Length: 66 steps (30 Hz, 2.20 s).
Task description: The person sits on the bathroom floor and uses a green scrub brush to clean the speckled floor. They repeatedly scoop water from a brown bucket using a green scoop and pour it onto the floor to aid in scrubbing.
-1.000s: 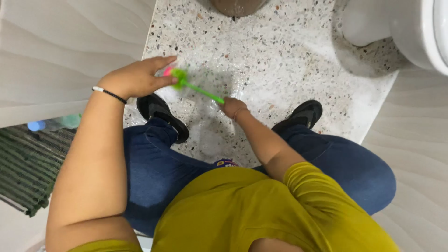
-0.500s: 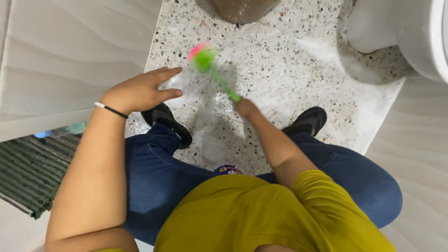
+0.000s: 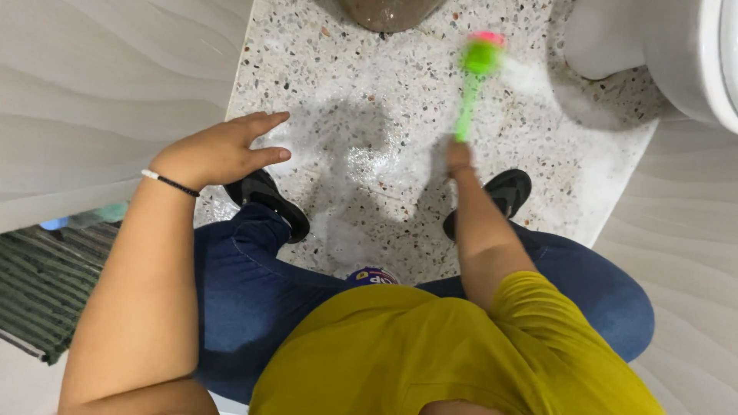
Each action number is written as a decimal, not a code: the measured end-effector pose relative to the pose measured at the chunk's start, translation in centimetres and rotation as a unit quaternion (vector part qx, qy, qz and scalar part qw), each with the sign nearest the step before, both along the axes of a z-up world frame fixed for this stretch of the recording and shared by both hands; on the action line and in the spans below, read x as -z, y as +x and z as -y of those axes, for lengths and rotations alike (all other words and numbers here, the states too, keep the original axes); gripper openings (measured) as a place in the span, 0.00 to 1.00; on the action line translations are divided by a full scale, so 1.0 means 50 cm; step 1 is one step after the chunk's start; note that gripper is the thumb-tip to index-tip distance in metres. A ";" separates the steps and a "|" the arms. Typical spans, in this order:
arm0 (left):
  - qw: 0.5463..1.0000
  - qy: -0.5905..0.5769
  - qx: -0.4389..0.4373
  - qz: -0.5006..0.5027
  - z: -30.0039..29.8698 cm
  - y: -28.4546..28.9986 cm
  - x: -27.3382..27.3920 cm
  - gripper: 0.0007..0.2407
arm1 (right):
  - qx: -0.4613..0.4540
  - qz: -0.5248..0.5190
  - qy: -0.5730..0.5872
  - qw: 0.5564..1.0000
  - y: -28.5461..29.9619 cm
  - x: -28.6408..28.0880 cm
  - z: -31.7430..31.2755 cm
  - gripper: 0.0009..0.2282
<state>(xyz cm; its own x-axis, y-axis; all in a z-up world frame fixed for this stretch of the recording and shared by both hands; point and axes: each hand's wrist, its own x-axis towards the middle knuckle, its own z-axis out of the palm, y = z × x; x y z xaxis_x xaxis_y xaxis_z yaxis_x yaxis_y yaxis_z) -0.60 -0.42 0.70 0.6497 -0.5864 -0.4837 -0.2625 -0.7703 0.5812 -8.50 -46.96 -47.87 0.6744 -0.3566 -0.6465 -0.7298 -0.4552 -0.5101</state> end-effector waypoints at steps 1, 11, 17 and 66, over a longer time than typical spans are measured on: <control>1.000 0.001 0.001 -0.003 0.009 0.000 -0.002 0.30 | -0.120 0.000 -0.031 0.992 0.008 0.046 -0.040 0.30; 1.000 0.024 0.014 -0.002 -0.009 0.006 0.026 0.30 | -0.168 -0.002 -0.113 0.979 -0.008 -0.304 -0.132 0.25; 1.000 0.019 -0.010 -0.013 -0.010 0.006 -0.011 0.30 | 0.297 0.006 -0.072 0.952 -0.082 -0.071 0.195 0.26; 1.000 0.015 -0.019 -0.008 -0.011 0.010 0.027 0.31 | -0.311 -0.070 -0.048 0.946 -0.003 -0.196 -0.286 0.28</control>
<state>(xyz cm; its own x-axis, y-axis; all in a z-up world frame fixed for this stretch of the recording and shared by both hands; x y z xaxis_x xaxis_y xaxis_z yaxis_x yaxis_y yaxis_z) -0.12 0.14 -0.62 0.6634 -0.5470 -0.5105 -0.2240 -0.7962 0.5621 -8.67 -32.68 -38.09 0.6826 0.0201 -0.7305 -0.3625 -0.8586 -0.3624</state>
